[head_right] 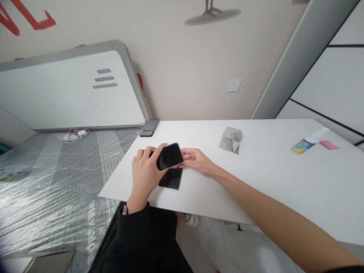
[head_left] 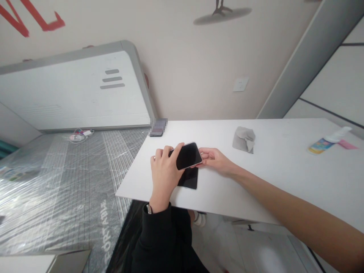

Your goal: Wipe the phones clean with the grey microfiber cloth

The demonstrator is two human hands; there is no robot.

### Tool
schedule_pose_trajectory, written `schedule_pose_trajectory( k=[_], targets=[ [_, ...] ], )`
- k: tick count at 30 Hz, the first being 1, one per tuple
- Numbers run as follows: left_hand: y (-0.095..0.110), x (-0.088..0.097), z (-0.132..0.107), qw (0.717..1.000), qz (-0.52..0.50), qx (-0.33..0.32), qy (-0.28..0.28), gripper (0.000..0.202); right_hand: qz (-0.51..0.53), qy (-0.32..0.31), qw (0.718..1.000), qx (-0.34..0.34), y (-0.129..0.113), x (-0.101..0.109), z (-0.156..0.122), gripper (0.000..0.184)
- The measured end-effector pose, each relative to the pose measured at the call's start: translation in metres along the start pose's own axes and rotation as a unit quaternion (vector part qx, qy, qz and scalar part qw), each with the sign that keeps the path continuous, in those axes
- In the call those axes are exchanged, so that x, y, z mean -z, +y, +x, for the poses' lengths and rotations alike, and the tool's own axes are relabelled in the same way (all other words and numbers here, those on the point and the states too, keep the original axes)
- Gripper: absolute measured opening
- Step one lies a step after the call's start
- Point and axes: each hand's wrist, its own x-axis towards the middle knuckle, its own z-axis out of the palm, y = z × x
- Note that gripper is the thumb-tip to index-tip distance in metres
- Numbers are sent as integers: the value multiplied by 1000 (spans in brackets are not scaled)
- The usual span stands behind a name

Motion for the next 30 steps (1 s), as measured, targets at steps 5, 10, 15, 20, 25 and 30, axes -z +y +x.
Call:
schedule_pose_trajectory(
  k=[5,10,15,20,25,30],
  targets=[
    [1,1,1,1000,-9,5,-3,61,-7,1,1000,13,-1,-3,-1,37],
    [1,3,1,1000,-5,8,-3,59,-34,5,999,22,-4,-5,-1,28],
    [2,4,1,1000,2,8,-3,60,-51,-3,998,28,-5,-5,-2,26],
    [3,4,1,1000,1,10,-6,60,-68,-1,997,39,-5,-5,-3,24],
    [3,3,0,1000,0,13,-7,60,-75,-7,996,47,-5,-7,-2,22],
    [5,3,1,995,-101,11,-25,65,-79,38,993,76,-3,-4,-3,11]
  ],
)
